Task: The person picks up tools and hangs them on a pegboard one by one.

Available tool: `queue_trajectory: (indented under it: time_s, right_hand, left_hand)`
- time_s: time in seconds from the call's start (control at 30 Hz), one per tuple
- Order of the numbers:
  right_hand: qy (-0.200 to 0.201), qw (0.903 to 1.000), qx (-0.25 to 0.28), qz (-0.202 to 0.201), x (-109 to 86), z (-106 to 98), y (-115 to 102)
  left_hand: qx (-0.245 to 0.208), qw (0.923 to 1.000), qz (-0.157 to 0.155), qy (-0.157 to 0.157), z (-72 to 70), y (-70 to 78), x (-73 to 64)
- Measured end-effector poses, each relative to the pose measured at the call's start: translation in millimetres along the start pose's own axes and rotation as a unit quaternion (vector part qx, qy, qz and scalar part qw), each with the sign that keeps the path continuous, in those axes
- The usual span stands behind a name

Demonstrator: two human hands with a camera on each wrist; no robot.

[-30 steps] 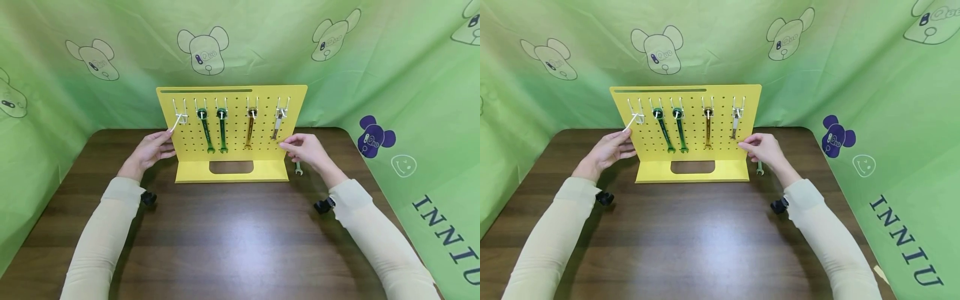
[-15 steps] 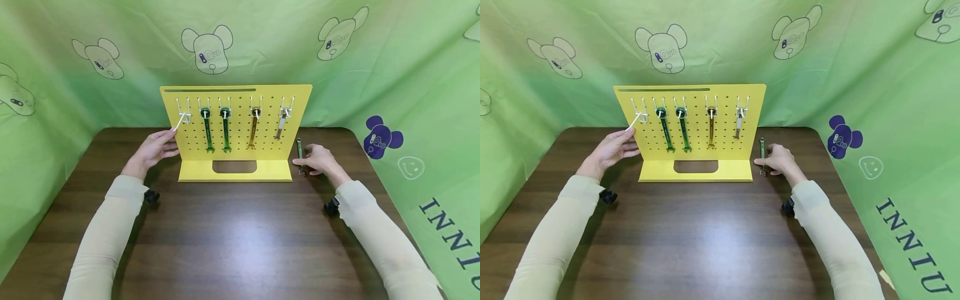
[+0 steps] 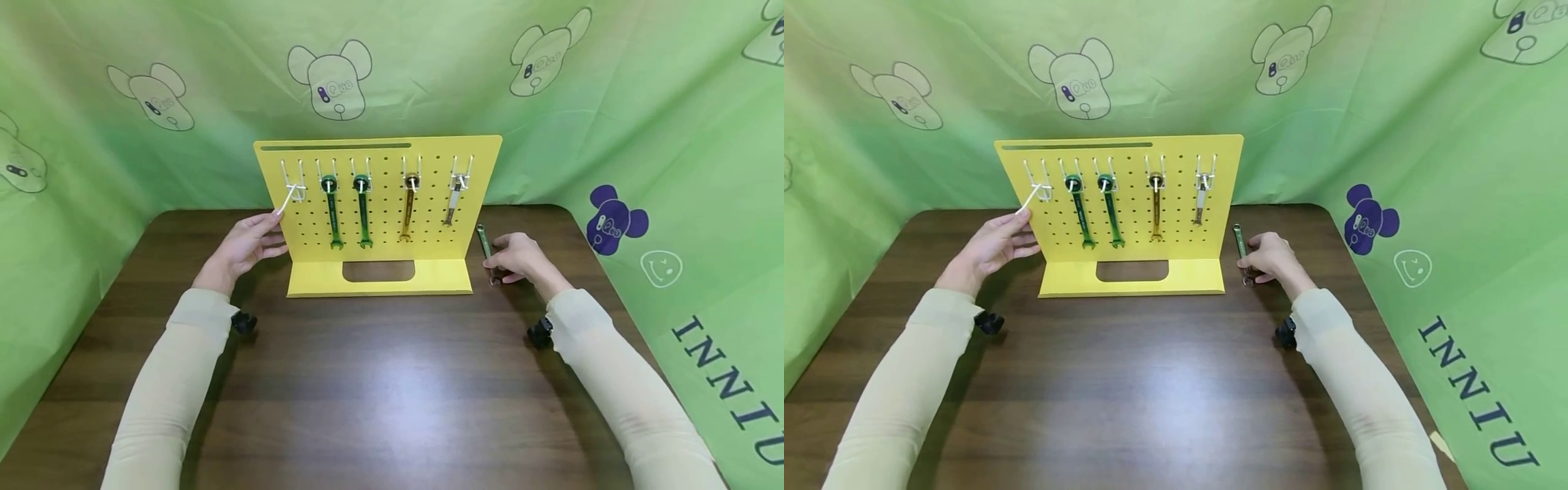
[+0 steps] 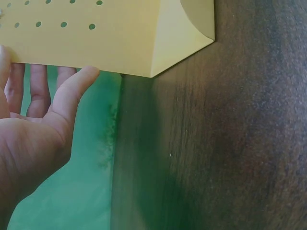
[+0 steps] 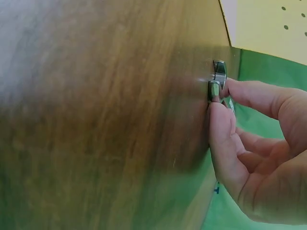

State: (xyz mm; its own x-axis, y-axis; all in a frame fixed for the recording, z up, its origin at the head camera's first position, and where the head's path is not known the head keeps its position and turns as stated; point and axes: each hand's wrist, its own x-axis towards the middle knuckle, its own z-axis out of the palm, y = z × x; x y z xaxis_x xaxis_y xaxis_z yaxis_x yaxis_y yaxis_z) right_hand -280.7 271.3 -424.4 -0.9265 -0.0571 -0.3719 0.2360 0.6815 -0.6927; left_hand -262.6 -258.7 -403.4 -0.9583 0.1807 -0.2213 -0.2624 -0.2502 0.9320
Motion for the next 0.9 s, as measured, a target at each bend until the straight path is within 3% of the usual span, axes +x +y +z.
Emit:
queue_trajectory:
  time_s: [0.4, 0.67, 0.9]
  right_hand:
    - [-0.103, 0.9946, -0.004, 0.012, -14.7, -5, -2]
    - [-0.189, 0.9788, 0.079, -0.009, -33.7, -6, 12]
    - [-0.197, 0.9725, 0.113, -0.053, -60.2, -1, -3]
  left_hand:
    - [0.005, 1.0, 0.002, -0.004, 0.0, -0.6, 0.8]
    - [-0.001, 1.0, -0.004, -0.007, 0.4, -1.0, -0.3]
    - [-0.002, 1.0, -0.002, -0.006, -0.2, 1.1, 0.9]
